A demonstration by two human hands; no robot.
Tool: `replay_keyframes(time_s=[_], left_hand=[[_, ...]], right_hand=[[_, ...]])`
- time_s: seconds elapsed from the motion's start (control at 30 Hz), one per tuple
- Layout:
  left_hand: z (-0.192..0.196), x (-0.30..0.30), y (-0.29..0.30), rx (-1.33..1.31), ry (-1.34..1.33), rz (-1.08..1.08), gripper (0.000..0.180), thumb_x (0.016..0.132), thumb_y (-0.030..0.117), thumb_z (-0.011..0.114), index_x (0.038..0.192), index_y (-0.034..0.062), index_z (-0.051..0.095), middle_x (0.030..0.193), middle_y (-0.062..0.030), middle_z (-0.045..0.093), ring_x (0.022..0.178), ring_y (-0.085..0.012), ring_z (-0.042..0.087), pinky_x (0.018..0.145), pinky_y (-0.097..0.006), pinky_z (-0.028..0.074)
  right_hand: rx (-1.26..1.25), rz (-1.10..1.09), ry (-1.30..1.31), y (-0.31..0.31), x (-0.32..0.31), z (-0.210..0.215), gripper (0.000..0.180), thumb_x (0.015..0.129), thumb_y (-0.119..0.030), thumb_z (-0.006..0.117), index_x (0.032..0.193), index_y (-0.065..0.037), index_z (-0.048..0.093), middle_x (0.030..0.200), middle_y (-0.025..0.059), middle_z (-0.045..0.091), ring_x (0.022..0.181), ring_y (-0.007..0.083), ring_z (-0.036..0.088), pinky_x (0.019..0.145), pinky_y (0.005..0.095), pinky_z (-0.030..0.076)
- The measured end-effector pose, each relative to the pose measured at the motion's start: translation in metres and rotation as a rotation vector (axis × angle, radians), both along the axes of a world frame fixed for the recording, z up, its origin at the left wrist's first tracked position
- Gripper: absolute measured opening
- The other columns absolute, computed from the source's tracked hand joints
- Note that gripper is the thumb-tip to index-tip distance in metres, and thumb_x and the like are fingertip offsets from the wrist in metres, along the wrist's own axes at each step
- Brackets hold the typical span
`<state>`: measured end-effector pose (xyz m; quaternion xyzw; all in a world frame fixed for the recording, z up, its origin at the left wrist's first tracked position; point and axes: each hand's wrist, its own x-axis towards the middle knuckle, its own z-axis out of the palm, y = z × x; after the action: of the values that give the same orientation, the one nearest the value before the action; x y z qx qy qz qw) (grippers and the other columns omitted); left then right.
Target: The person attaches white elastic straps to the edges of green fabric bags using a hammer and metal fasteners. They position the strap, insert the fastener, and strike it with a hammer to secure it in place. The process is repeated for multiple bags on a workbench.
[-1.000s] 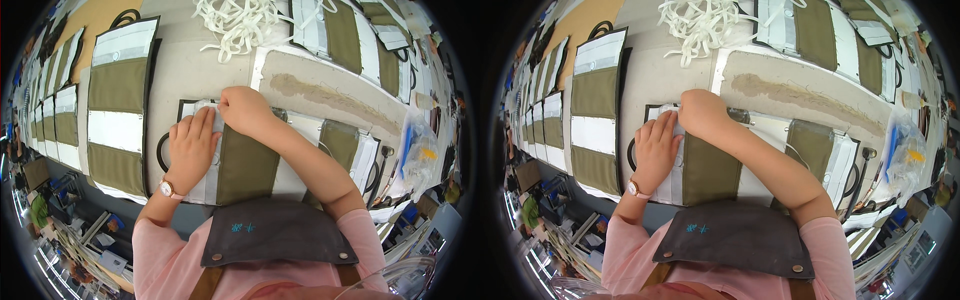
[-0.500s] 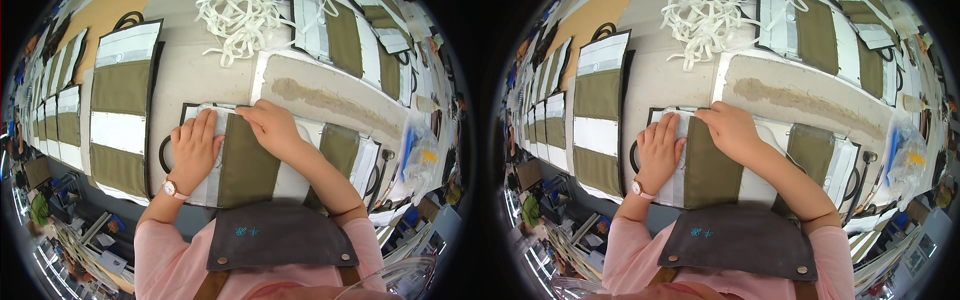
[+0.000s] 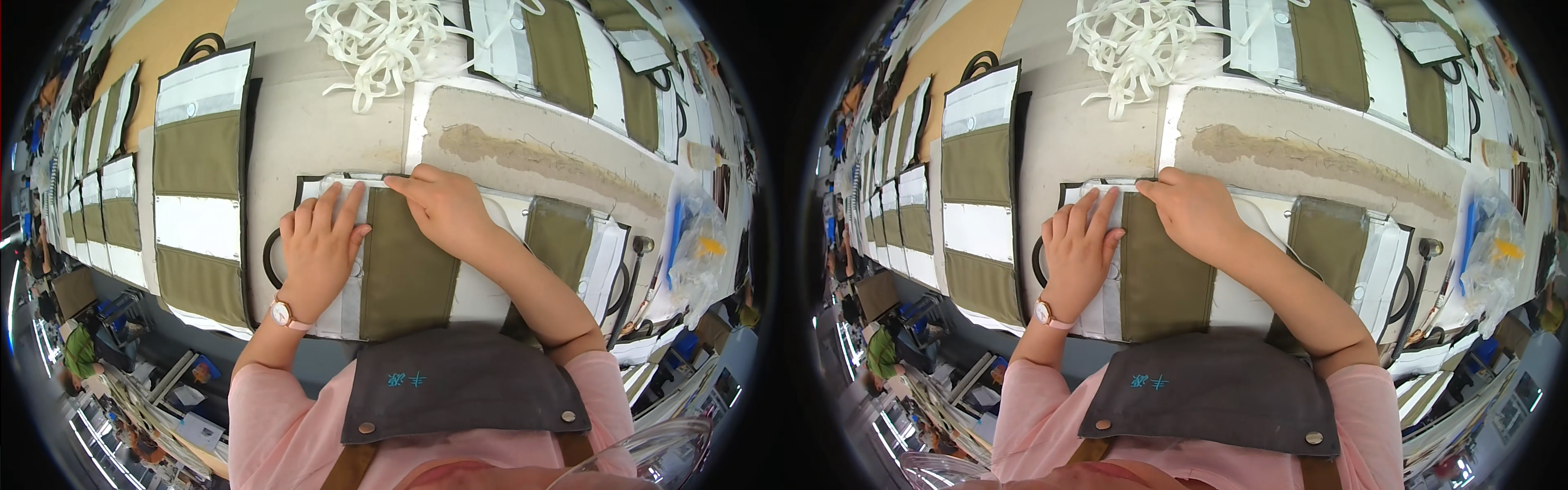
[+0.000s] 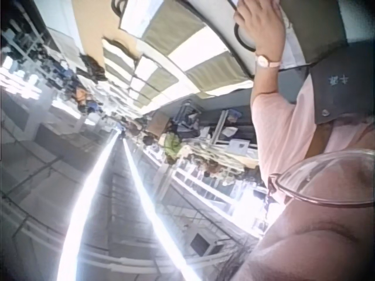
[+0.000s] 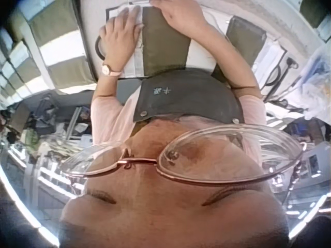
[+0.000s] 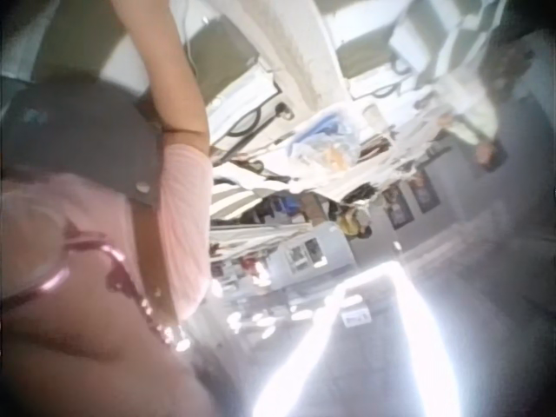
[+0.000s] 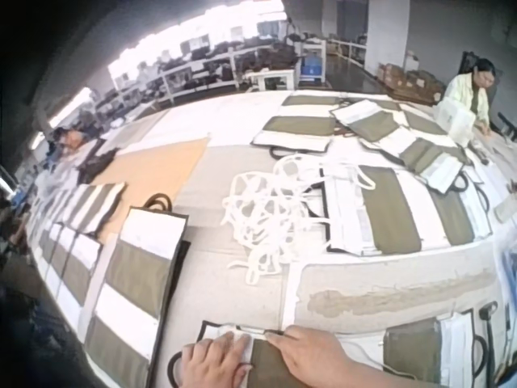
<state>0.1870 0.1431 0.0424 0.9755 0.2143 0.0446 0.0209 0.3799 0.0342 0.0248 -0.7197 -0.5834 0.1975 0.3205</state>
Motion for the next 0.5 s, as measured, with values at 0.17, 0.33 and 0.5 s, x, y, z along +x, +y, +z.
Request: replay_keyframes(time_s=[0.17, 0.33, 0.5], left_hand=[[0.001, 0.003, -0.001, 0.016, 0.027, -0.007, 0.049, 0.096, 0.039, 0.06, 0.141, 0.0212, 0.057, 0.13, -0.0083, 0.059, 0.109, -0.0276, 0.054, 0.095, -0.043, 0.039], [0.003, 0.007, -0.001, -0.043, 0.037, 0.016, 0.048, 0.094, 0.039, 0.062, 0.139, 0.022, 0.059, 0.131, -0.0098, 0.058, 0.111, -0.0282, 0.053, 0.095, -0.044, 0.04], [0.0, 0.017, -0.017, 0.015, 0.026, 0.01, 0.058, 0.092, 0.037, 0.065, 0.142, 0.0104, 0.053, 0.137, -0.0109, 0.054, 0.126, -0.0281, 0.049, 0.107, -0.049, 0.035]], right_hand=[[0.041, -0.03, 0.041, 0.0, -0.001, -0.003, 0.027, 0.085, -0.005, 0.061, 0.109, -0.01, 0.072, 0.087, 0.0076, 0.061, 0.076, 0.0289, 0.065, 0.066, 0.0415, 0.052], [0.013, -0.021, 0.007, -0.001, -0.004, -0.007, 0.024, 0.084, -0.006, 0.061, 0.103, -0.012, 0.074, 0.085, 0.0076, 0.06, 0.077, 0.0283, 0.066, 0.066, 0.0421, 0.052], [-0.086, -0.017, -0.008, 0.002, -0.004, 0.001, 0.019, 0.085, -0.009, 0.061, 0.099, -0.01, 0.073, 0.086, 0.0091, 0.061, 0.079, 0.0302, 0.066, 0.068, 0.0434, 0.052]])
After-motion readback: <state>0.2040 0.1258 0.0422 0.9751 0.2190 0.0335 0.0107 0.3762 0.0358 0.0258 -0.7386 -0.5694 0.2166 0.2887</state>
